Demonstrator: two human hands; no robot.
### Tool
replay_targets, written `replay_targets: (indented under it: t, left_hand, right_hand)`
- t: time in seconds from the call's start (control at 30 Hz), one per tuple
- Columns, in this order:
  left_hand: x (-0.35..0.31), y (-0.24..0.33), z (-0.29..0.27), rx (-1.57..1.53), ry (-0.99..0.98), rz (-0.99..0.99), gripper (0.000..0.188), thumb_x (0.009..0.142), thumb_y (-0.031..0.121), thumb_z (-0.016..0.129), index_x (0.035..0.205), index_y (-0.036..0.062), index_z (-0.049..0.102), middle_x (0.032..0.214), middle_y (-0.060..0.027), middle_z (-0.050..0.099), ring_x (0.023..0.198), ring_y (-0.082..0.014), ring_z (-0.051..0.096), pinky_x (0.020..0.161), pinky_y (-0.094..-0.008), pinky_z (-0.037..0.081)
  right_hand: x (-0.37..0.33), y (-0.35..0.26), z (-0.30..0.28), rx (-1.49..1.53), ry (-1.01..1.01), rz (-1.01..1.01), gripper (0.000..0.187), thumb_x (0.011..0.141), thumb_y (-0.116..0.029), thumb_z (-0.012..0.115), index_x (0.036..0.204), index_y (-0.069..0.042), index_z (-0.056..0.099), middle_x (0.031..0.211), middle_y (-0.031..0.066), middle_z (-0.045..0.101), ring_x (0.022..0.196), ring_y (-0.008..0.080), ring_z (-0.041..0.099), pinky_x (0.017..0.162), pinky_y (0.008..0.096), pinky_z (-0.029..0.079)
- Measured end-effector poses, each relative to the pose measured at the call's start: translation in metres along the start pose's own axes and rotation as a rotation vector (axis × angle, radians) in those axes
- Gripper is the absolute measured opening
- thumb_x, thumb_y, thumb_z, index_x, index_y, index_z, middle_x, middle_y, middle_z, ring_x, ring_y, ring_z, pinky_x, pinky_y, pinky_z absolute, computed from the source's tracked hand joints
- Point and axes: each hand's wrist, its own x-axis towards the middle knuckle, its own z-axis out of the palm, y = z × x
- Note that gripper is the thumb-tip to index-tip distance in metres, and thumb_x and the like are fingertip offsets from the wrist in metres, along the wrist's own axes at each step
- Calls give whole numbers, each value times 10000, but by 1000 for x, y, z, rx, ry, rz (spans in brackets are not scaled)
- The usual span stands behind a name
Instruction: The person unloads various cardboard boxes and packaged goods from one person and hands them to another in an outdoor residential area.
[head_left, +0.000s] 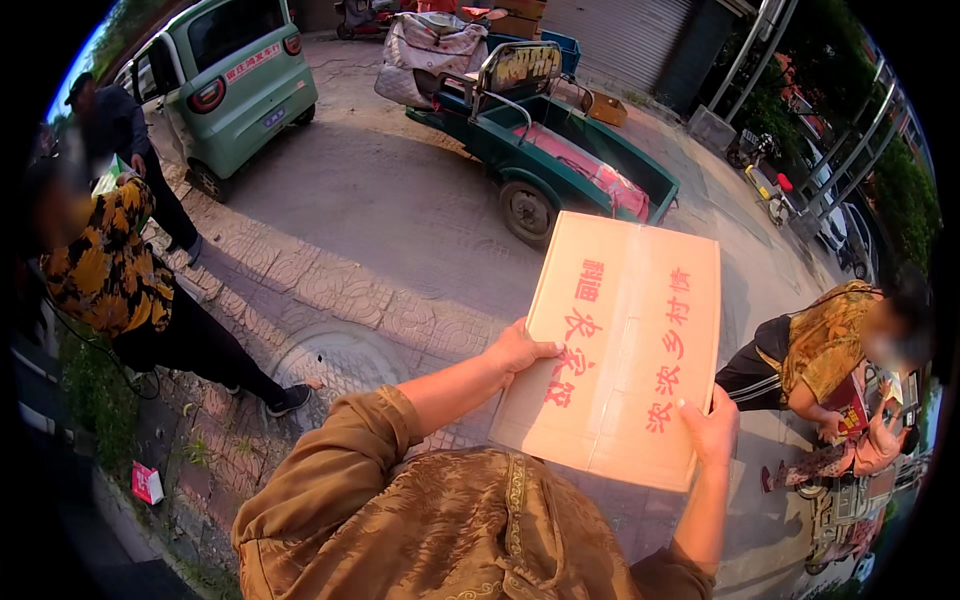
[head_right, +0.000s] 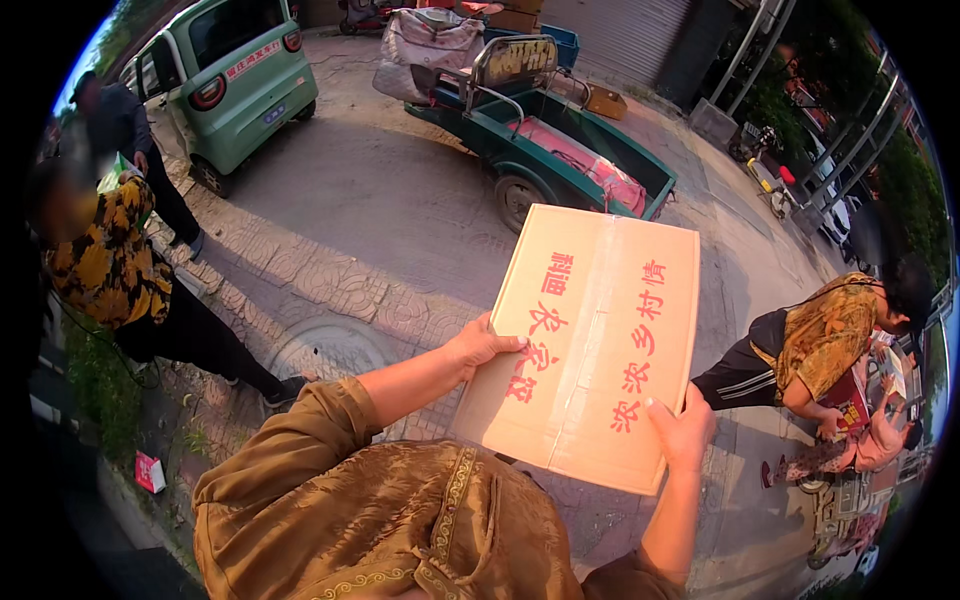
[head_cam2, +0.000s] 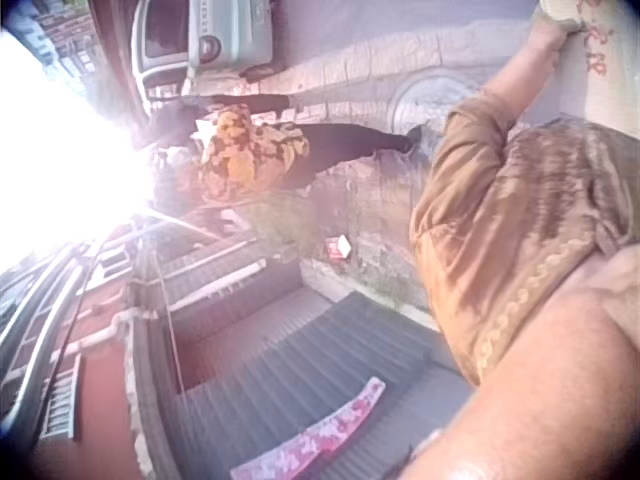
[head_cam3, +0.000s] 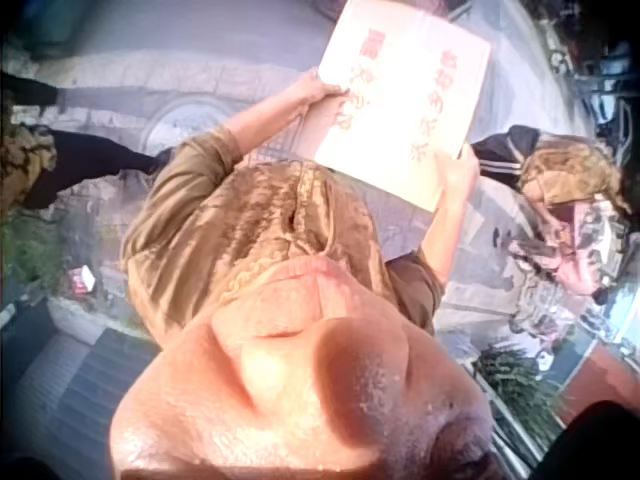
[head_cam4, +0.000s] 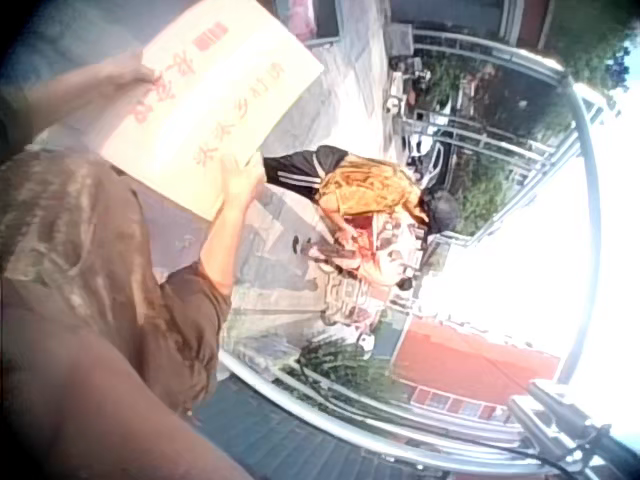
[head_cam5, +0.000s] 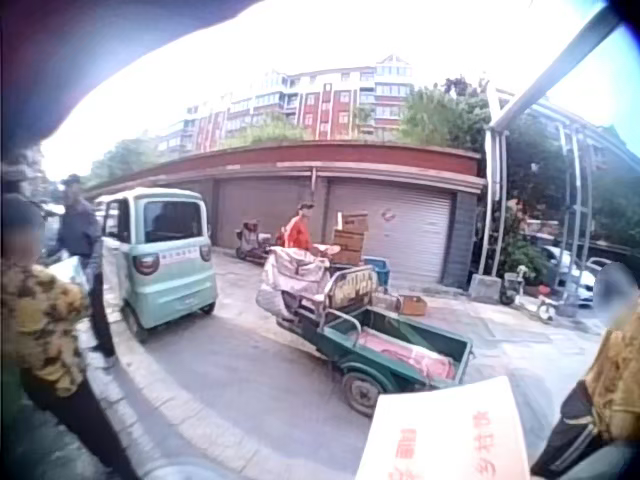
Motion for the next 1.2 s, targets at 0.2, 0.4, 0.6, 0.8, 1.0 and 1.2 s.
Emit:
replay_targets:
  t: [0.2, 0.4, 0.6, 0.8, 1.0, 1.2]
  left_hand:
    - [-70, 71, -137, -200, 380, 229, 240, 792, -24, 595, 1025, 2, 540, 887, -108, 636, 778, -205, 642, 675, -384, 572]
    - [-174, 106, -220, -326, 595, 510, 215, 809, 27, 595, 1018, 7, 549, 892, -98, 630, 733, -200, 627, 651, -370, 556]
    - [-245, 102, -283, -442, 741, 598, 256, 804, 66, 620, 1043, 11, 546, 917, -105, 623, 785, -226, 629, 728, -426, 552]
    - [-284, 99, -308, -463, 868, 624, 292, 813, 89, 617, 1087, 21, 541, 983, -131, 622, 860, -265, 629, 758, -448, 539]
    - [-317, 101, -302, -500, 807, 659, 277, 817, 109, 621, 1065, 9, 550, 963, -126, 629, 824, -255, 636, 753, -438, 536]
    - [-299, 109, -310, -582, 819, 637, 256, 803, 68, 583, 1039, -24, 543, 938, -153, 625, 826, -263, 634, 770, -453, 527]
  right_hand:
    - [87, -126, 124, 35, -312, -389, 396, 626, -279, 723, 934, -45, 637, 803, 141, 658, 732, 262, 642, 686, 342, 484]
    - [118, -263, 235, 146, -643, -606, 421, 601, -291, 727, 948, -65, 651, 878, 139, 660, 816, 263, 630, 756, 323, 467]
    - [96, -357, 316, 309, -923, -748, 429, 591, -224, 723, 975, -50, 647, 897, 121, 661, 825, 215, 624, 767, 306, 460]
    - [78, -406, 365, 426, -1177, -740, 380, 612, -100, 668, 976, 2, 629, 889, 86, 649, 797, 156, 599, 763, 282, 463]
    - [50, -434, 370, 429, -1233, -724, 382, 587, -108, 668, 953, -4, 637, 858, 80, 648, 770, 161, 602, 734, 288, 473]
    - [54, -438, 341, 512, -1309, -682, 386, 625, -12, 614, 1008, 37, 605, 912, 74, 632, 796, 145, 591, 775, 261, 461]
